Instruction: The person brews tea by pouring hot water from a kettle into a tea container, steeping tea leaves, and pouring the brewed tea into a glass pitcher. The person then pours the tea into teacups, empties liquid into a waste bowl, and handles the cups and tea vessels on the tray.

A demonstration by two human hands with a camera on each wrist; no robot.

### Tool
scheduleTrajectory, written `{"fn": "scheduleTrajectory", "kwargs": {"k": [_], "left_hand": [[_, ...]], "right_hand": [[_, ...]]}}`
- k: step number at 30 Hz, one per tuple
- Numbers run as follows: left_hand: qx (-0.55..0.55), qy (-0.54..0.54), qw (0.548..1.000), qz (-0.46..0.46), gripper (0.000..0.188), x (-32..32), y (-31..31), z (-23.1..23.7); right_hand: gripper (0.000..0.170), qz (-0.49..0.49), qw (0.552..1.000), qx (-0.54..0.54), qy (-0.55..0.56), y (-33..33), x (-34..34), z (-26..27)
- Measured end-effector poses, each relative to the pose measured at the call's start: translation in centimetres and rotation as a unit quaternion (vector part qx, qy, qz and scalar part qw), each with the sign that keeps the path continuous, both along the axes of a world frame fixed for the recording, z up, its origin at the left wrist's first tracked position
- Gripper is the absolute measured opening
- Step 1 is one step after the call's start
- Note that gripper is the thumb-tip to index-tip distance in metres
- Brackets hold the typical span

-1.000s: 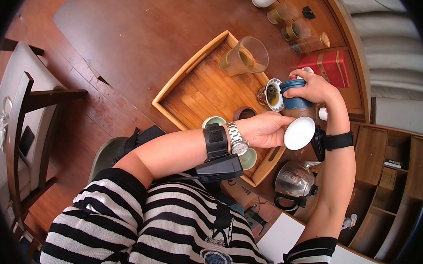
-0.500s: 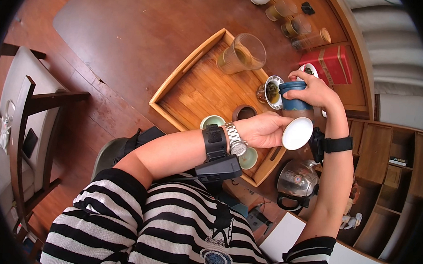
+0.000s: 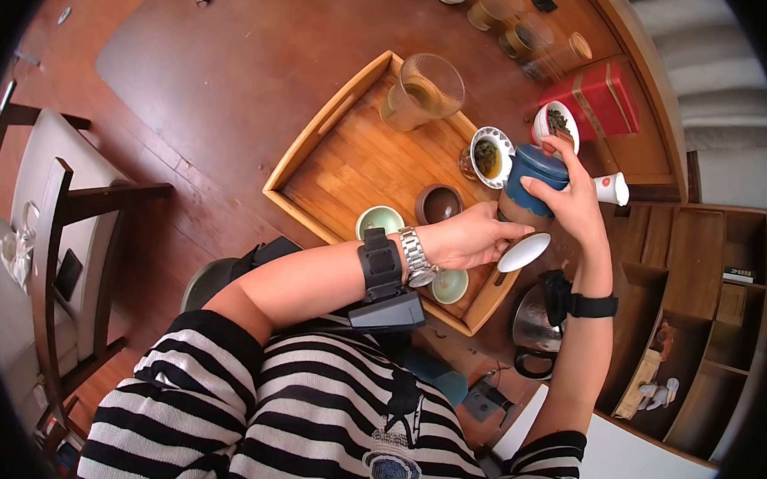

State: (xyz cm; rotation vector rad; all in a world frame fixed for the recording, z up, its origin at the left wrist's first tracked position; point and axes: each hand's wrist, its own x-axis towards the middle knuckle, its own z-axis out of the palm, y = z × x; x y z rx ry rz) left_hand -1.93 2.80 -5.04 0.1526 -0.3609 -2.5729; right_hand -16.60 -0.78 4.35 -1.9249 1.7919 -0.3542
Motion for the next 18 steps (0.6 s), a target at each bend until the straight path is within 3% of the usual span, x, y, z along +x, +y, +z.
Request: {"fn": "scheduleTrajectory", "kwargs": {"k": [3,8,11,14,18], "left_hand": [[-0.016,-0.055,0.998,0.002,0.048,-0.2,0.2,-0.4],[-0.059,-0.138,0.989,0.006,0.068,-0.2,0.4,-0.6],[-0.1,-0.176,0.979,0.02,0.09,-0.1,0.3,-0.9],[-0.146,-0.25,0.957,0.019,0.091,0.7,0.3,0.0],[-0.223,-0.299,0.927,0.04,0.075,1.3,0.2,1.0]], "right_hand": [[0.056,-0.031,0.991,-0.071,-0.112,1.6,-0.6,-1.0],[0.056,-0.076,0.979,-0.15,-0.118,3.6,-1.4,-3.2],[0.057,-0.104,0.961,-0.211,-0.146,4.4,-1.6,-4.5],[0.057,-0.137,0.95,-0.235,-0.152,4.8,-1.9,-5.3],[0.057,-0.164,0.938,-0.268,-0.146,5.2,-2.7,-6.8]]}}
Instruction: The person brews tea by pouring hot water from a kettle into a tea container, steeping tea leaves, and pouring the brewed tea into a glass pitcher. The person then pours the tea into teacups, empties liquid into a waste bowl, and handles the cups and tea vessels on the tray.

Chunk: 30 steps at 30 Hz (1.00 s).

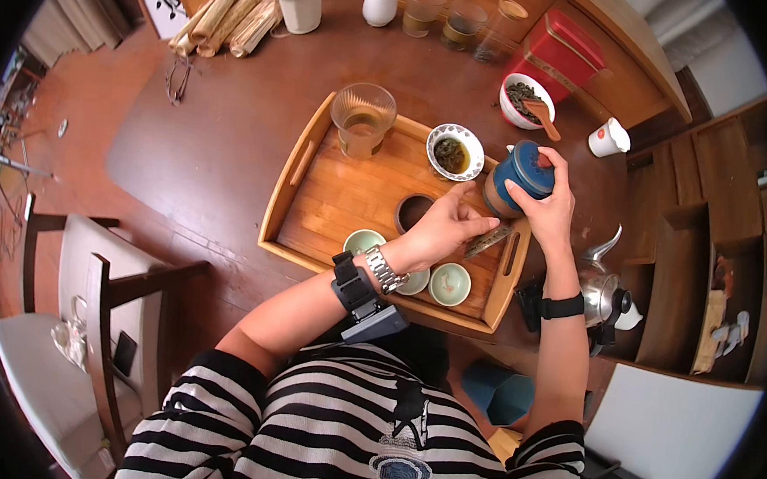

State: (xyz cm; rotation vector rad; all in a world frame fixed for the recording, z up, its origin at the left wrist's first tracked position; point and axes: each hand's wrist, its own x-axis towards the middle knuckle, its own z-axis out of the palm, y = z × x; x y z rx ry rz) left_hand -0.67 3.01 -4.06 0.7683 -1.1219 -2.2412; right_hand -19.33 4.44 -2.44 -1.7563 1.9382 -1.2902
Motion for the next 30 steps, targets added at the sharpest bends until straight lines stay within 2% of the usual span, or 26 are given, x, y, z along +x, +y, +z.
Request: {"fn": "scheduleTrajectory", "kwargs": {"k": [6,11,15,16,18,19,22,24,27,30], "left_hand": [[-0.125,-0.043,0.99,0.043,0.054,0.6,-1.3,1.2],[-0.282,-0.085,0.951,0.097,0.046,1.0,-4.0,1.9],[-0.414,-0.172,0.886,0.12,0.039,1.2,-6.4,2.3],[-0.419,-0.175,0.884,0.113,0.039,1.2,-6.7,2.4],[-0.513,-0.251,0.81,0.134,0.039,0.9,-7.3,2.8],[-0.538,-0.254,0.791,0.143,0.041,0.6,-7.7,2.6],[-0.565,-0.284,0.762,0.137,0.042,-0.3,-8.3,2.3],[-0.581,-0.281,0.752,0.133,0.043,-0.9,-8.8,1.5],[-0.6,-0.281,0.739,0.121,0.043,-1.2,-8.8,1.2],[-0.605,-0.289,0.735,0.104,0.043,-1.3,-8.8,0.7]], "right_hand": [[0.057,0.002,1.0,-0.005,-0.013,0.8,0.1,0.1],[0.056,-0.01,1.0,-0.007,0.011,1.3,-0.2,-0.4],[0.056,-0.005,1.0,0.0,0.001,1.6,-0.4,-0.7],[0.056,-0.011,1.0,-0.004,-0.005,1.8,-0.3,-0.6],[0.056,0.0,1.0,0.018,-0.014,1.9,0.1,-0.3],[0.056,-0.005,1.0,0.014,-0.018,2.0,0.1,-0.4],[0.058,0.001,0.999,0.028,-0.024,2.1,0.0,-0.6],[0.067,0.019,0.998,0.048,-0.046,2.3,-0.1,-0.6],[0.076,0.047,0.996,0.011,-0.071,3.4,-0.1,0.1],[0.079,0.0,0.999,-0.022,-0.037,5.3,0.0,0.9]]}}
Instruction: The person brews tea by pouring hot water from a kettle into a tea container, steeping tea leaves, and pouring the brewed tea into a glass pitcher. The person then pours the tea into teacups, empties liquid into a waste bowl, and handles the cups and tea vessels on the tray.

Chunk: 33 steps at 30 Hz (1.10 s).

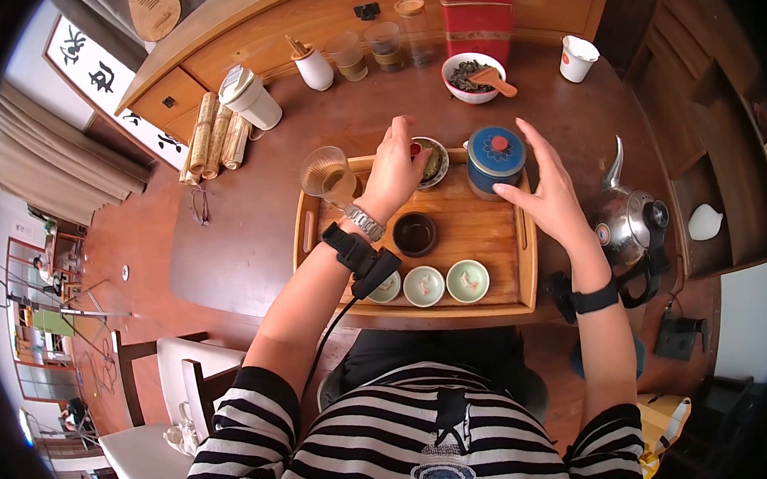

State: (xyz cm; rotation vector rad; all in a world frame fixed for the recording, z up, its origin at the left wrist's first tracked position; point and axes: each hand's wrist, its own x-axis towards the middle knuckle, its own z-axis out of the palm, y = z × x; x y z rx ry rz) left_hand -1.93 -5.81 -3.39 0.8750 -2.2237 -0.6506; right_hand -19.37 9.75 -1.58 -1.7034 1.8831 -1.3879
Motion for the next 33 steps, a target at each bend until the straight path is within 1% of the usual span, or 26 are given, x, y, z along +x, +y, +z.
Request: {"fn": "scheduleTrajectory", "kwargs": {"k": [1,2,4,5,6,7,8,9,10,12,13,14,16,17,19,20,21,23,26,27,28,30,32,33], "left_hand": [[-0.001,-0.009,1.0,-0.002,0.043,0.0,0.0,-0.1],[0.0,-0.011,1.0,-0.003,0.043,0.0,0.0,-0.2],[0.0,-0.016,1.0,-0.001,0.042,-0.1,0.2,-0.4],[0.0,-0.018,1.0,-0.003,0.042,-0.2,0.1,-0.6],[-0.021,-0.016,1.0,-0.003,0.042,-0.2,-0.1,-1.0],[-0.044,-0.015,0.999,-0.002,0.042,-0.3,-0.1,-1.0],[-0.044,-0.016,0.999,-0.003,0.042,-0.3,0.0,-0.9],[-0.026,-0.018,1.0,-0.002,0.043,-0.3,0.0,-0.8],[-0.007,-0.02,1.0,-0.001,0.043,-0.2,0.1,-0.7],[-0.027,-0.022,0.999,-0.003,0.043,-0.2,0.0,-0.9],[-0.046,-0.021,0.999,-0.004,0.043,-0.1,-0.1,-1.1],[-0.045,-0.023,0.999,-0.005,0.043,-0.1,-0.1,-1.1],[-0.049,-0.038,0.998,-0.01,0.047,0.1,-0.2,-1.2],[-0.047,-0.04,0.998,-0.011,0.047,0.1,-0.3,-1.2],[-0.07,-0.038,0.997,-0.023,0.054,0.2,-0.3,-1.2],[-0.068,-0.039,0.997,-0.024,0.054,0.3,-0.2,-1.2],[-0.057,-0.044,0.997,-0.016,0.058,0.5,0.0,-1.0],[-0.025,-0.051,0.998,0.002,0.065,0.9,0.9,0.1],[-0.033,-0.04,0.999,-0.009,0.066,2.9,2.7,1.8],[-0.02,-0.061,0.998,0.011,0.063,3.8,3.7,2.7],[-0.008,-0.023,0.999,0.034,0.059,5.0,4.0,2.2],[-0.013,-0.015,0.998,0.067,0.05,7.2,5.2,2.6],[-0.007,-0.032,0.996,0.088,0.039,9.8,6.0,2.2],[0.015,-0.034,0.993,0.116,0.029,10.8,6.5,2.1]], "right_hand": [[0.074,-0.027,0.999,-0.019,0.024,0.4,-0.2,-0.5],[0.074,-0.028,0.999,-0.018,0.022,1.0,-0.1,-0.8],[0.069,-0.105,0.992,0.024,-0.073,2.7,0.7,-1.0],[0.063,-0.116,0.99,0.0,-0.081,3.2,0.9,-1.8],[0.063,-0.118,0.99,0.001,-0.083,3.6,1.3,-2.4],[0.061,-0.132,0.985,0.012,-0.112,4.0,1.7,-2.9],[0.059,-0.146,0.979,0.023,-0.14,4.4,2.1,-3.3],[0.054,-0.154,0.978,0.018,-0.141,4.7,2.6,-3.6],[0.054,-0.155,0.977,0.019,-0.143,5.0,2.9,-4.3],[0.052,-0.142,0.979,-0.006,-0.145,5.0,3.3,-6.0],[0.05,-0.148,0.981,-0.014,-0.122,5.0,3.4,-6.5],[0.05,-0.148,0.981,-0.013,-0.124,5.1,3.6,-7.0],[0.049,-0.157,0.985,-0.014,-0.066,5.3,3.8,-7.7],[0.048,-0.153,0.987,-0.008,-0.046,5.6,4.1,-7.5],[0.047,-0.164,0.985,0.0,-0.046,5.6,4.2,-7.5],[0.047,-0.174,0.984,0.006,-0.046,5.6,4.2,-7.5],[0.047,-0.175,0.983,0.007,-0.047,5.6,4.3,-7.3],[0.045,-0.173,0.984,0.013,-0.046,5.7,4.3,-7.1],[0.045,-0.169,0.985,0.005,-0.033,5.7,4.3,-7.3],[0.045,-0.168,0.985,0.006,-0.034,5.7,4.3,-7.3],[0.044,-0.167,0.985,0.011,-0.044,5.7,4.3,-7.2],[0.044,-0.162,0.985,0.016,-0.054,5.7,4.3,-7.2],[0.042,-0.157,0.986,0.002,-0.05,5.7,4.3,-7.2],[0.042,-0.152,0.987,0.004,-0.051,5.7,4.3,-7.1]]}}
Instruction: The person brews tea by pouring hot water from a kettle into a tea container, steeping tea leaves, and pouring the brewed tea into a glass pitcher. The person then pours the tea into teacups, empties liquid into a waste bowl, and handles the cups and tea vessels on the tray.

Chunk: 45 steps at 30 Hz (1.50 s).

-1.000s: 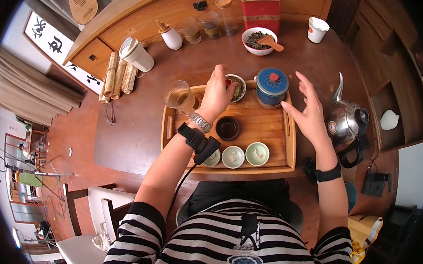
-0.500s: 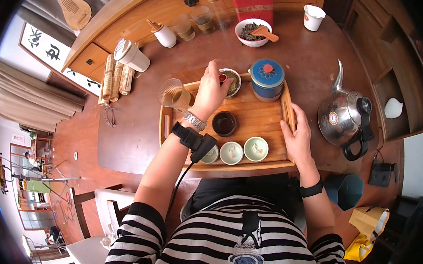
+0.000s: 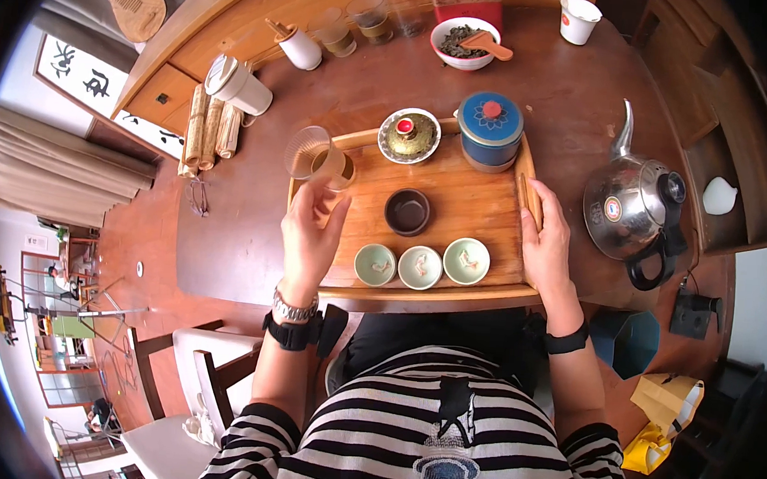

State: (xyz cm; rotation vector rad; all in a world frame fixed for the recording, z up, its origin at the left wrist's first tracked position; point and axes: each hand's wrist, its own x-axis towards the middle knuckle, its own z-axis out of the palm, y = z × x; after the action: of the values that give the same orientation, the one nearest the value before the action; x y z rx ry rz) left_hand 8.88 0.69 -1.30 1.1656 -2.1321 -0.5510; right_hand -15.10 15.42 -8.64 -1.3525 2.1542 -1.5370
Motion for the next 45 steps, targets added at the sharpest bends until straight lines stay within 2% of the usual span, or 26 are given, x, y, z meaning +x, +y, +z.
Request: {"fn": "scheduleTrajectory", "kwargs": {"k": [1,4,5,7,8,9,11,12,16,22,32,38,40,41,43,45], "left_hand": [[0.003,-0.001,1.0,0.007,0.029,1.2,0.3,-0.5],[0.125,0.016,0.988,0.086,0.018,3.8,1.4,-1.7],[0.128,0.017,0.987,0.095,0.018,4.4,1.6,-2.1],[-0.029,-0.093,0.988,0.117,0.02,5.8,1.5,-3.2],[-0.004,-0.092,0.986,0.142,0.032,6.0,1.6,-3.4],[0.0,-0.09,0.985,0.148,0.032,6.3,1.4,-4.1],[-0.105,-0.118,0.976,0.152,0.046,6.9,0.8,-6.0],[-0.087,-0.156,0.972,0.151,0.054,7.4,0.5,-7.0],[-0.061,-0.224,0.958,0.17,0.056,6.9,0.5,-7.7],[-0.078,-0.25,0.946,0.192,0.058,6.3,0.8,-7.5],[-0.1,-0.272,0.934,0.21,0.059,5.9,0.8,-7.3],[-0.107,-0.269,0.933,0.212,0.06,5.9,0.8,-7.6],[-0.107,-0.266,0.934,0.214,0.06,5.9,0.8,-7.5],[-0.105,-0.267,0.934,0.214,0.06,5.9,0.8,-7.5],[-0.098,-0.266,0.935,0.215,0.061,5.8,0.9,-7.4],[-0.09,-0.266,0.936,0.213,0.061,5.8,0.9,-7.2]], "right_hand": [[0.04,-0.004,1.0,0.003,-0.001,0.0,0.0,0.2],[0.038,-0.002,1.0,0.013,-0.005,0.0,0.1,0.3],[0.037,-0.006,1.0,0.015,-0.008,0.0,0.1,0.2],[0.036,-0.001,1.0,0.025,-0.019,0.0,0.1,0.2],[0.036,-0.007,0.999,0.031,-0.012,0.0,0.1,0.2],[0.035,-0.015,0.999,0.037,-0.006,0.0,0.1,0.2],[0.034,-0.013,0.999,0.041,-0.007,-0.1,0.1,0.1],[0.034,-0.014,0.999,0.042,-0.003,-0.1,0.0,0.1],[0.033,-0.023,0.998,0.05,-0.01,-0.1,0.1,-0.1],[0.029,-0.023,0.999,0.014,-0.039,-0.1,-0.5,-1.5],[0.027,-0.033,0.998,0.036,-0.044,-0.1,-0.5,-1.3],[0.027,-0.034,0.999,0.029,0.005,-0.1,-0.6,-1.1],[0.027,-0.048,0.994,0.094,-0.012,-0.1,-0.2,-0.3],[0.027,-0.048,0.995,0.092,-0.01,-0.1,-0.2,-0.3],[0.027,-0.054,0.991,0.081,0.094,-0.2,-0.1,-0.5],[0.027,-0.056,0.988,0.091,0.111,-0.2,-0.1,-0.4]]}}
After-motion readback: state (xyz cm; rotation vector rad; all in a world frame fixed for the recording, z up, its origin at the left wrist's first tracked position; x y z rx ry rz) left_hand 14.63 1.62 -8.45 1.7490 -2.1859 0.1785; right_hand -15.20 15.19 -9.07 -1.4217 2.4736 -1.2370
